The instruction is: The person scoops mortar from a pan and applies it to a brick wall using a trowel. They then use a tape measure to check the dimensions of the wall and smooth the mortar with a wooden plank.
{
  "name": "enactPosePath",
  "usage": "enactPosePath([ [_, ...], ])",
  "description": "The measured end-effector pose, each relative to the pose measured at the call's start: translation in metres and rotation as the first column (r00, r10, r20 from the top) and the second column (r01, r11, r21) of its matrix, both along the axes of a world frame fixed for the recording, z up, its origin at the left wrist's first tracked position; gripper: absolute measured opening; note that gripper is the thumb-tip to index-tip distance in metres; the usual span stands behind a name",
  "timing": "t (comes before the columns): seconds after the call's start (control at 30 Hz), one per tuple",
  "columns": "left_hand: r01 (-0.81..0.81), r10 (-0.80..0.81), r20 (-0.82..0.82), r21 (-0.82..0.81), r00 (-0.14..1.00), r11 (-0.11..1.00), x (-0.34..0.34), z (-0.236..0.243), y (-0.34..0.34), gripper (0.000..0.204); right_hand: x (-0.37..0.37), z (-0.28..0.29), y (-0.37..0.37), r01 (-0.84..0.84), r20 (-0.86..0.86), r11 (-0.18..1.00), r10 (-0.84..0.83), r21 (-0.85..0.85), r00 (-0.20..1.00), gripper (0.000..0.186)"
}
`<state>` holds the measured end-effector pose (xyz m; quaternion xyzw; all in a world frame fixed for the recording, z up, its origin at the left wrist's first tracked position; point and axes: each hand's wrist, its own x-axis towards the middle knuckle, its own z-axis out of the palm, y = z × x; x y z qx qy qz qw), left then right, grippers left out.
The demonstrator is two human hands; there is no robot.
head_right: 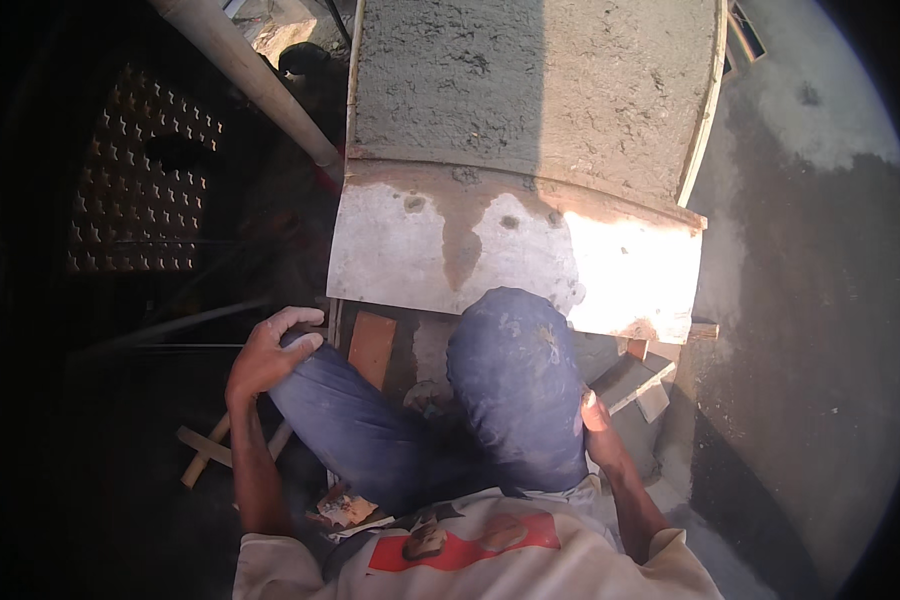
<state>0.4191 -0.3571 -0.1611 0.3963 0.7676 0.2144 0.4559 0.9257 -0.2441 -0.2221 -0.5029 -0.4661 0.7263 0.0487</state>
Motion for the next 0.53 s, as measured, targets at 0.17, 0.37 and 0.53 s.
enactPosePath([
  [0.17, 0.209, -0.178, -0.182, 0.164, 0.967, 0.964, 0.036, -0.033, 0.049, 0.046, -0.089, 0.041, 0.055, -0.049, -0.102, 0.83, 0.126, 0.556, 0.987, 0.113],
  [0.37, 0.269, -0.26, -0.074, 0.17, 0.963, 0.948, 0.068, -0.102, 0.089, 0.041, -0.14, 0.056, 0.101, -0.083, -0.291, 0.88, 0.242, 0.468, 0.926, 0.106],
  [0.53, 0.16, -0.167, 0.016, 0.215, 0.986, 0.963, 0.054, -0.11, 0.122, 0.032, -0.112, 0.042, 0.095, 0.073, -0.357, 0.979, 0.0, 0.19, 0.934, 0.107],
])
